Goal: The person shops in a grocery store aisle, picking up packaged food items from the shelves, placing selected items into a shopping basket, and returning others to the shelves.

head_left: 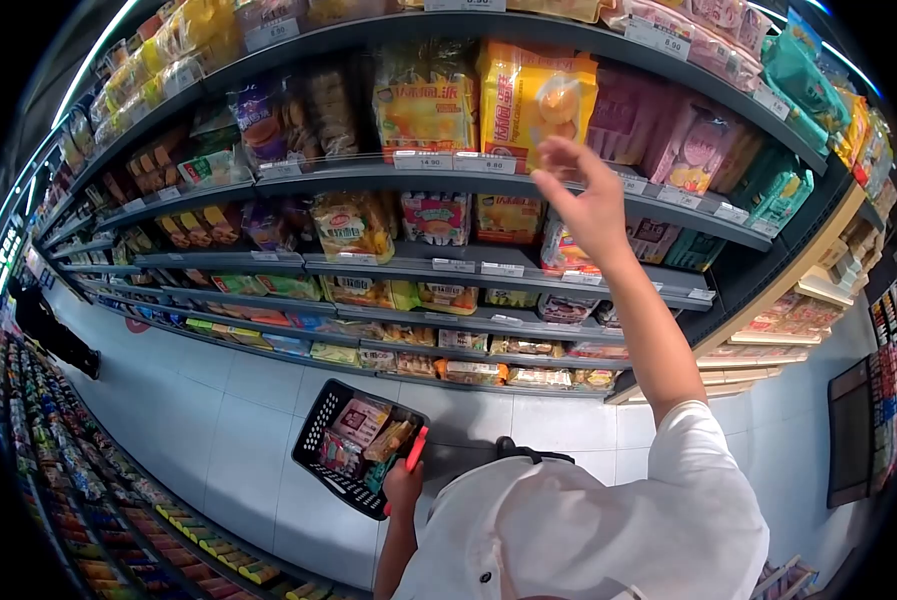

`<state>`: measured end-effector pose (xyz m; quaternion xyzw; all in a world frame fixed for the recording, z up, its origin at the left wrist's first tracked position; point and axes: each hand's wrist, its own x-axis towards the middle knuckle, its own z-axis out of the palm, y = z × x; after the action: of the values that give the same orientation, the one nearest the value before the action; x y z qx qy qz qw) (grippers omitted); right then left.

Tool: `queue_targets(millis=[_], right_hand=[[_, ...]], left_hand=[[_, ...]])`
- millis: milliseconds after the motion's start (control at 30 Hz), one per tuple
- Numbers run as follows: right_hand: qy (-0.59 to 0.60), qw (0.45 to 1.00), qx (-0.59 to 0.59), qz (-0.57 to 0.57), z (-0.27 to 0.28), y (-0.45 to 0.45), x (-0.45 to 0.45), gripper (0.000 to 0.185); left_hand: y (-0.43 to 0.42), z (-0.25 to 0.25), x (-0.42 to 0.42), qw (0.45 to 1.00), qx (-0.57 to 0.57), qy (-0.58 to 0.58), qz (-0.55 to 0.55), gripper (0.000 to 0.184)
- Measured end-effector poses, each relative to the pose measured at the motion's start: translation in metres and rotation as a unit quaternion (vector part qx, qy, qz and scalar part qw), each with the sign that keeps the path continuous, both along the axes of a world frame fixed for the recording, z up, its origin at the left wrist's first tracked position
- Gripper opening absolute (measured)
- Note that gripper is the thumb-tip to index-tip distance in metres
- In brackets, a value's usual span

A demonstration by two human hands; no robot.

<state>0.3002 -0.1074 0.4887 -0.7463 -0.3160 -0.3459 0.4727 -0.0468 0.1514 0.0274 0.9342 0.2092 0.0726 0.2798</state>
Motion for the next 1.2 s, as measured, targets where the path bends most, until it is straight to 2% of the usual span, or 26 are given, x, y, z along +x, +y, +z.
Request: queue_targets(millis=[33, 100, 167, 200, 300, 333, 433, 467, 600, 800, 1000, 1133, 1200], right_hand=[[0.039, 0.998, 0.057, -0.002, -0.004, -0.011, 0.020, 0.047], [0.000, 0.993, 0.070, -0.099, -0.003, -0.030, 0.044, 0.060], [0.001, 0.987, 0.071, -0.145, -0.005, -0.045, 0.067, 0.073], [0.013, 0.986, 0.060, -0.158, -0.005, -0.050, 0.079, 0.085], [0.048, 0.987, -0.004, -0.151, -0.010, -0.057, 0.108, 0.095], [0.095, 0.986, -0.010, -0.135, -0.011, -0.058, 0.117, 0.100], [0.155, 0.987, -0.030, -0.036, -0.004, -0.062, 0.129, 0.095], [0.151, 0.988, -0.033, -0.019, -0.003, -0.062, 0.135, 0.086], [0.181, 0.982, 0.007, 0.046, -0.008, -0.066, 0.160, 0.071], [0.186, 0.978, 0.002, 0.095, -0.006, -0.075, 0.168, 0.065], [0.166, 0.984, 0.038, 0.057, -0.003, -0.088, 0.159, 0.060], [0.153, 0.987, 0.008, -0.043, -0.004, -0.102, 0.150, 0.060], [0.185, 0.980, -0.017, -0.065, 0.004, -0.100, 0.139, 0.066]], left_hand=[[0.000, 0.000, 0.000, 1.000, 0.003, -0.002, 0.001, 0.034], [0.000, 0.003, 0.003, 1.000, -0.002, 0.016, 0.010, 0.035], [-0.001, -0.002, 0.004, 0.999, 0.000, 0.044, 0.025, 0.035], [-0.001, -0.002, 0.006, 0.997, -0.002, 0.073, 0.037, 0.038], [-0.003, 0.002, 0.014, 0.983, -0.014, 0.172, 0.058, 0.043], [-0.004, 0.004, 0.016, 0.982, -0.012, 0.179, 0.062, 0.044], [-0.008, 0.011, 0.021, 0.976, -0.012, 0.202, 0.074, 0.047], [-0.008, 0.013, 0.023, 0.974, -0.015, 0.211, 0.076, 0.047], [-0.015, 0.028, 0.030, 0.963, -0.008, 0.251, 0.103, 0.049], [-0.017, 0.022, 0.032, 0.958, 0.007, 0.259, 0.121, 0.049], [-0.012, 0.008, 0.028, 0.964, 0.016, 0.238, 0.120, 0.050], [-0.013, 0.018, 0.029, 0.967, -0.003, 0.226, 0.115, 0.049], [-0.010, 0.015, 0.026, 0.971, -0.015, 0.215, 0.099, 0.048]])
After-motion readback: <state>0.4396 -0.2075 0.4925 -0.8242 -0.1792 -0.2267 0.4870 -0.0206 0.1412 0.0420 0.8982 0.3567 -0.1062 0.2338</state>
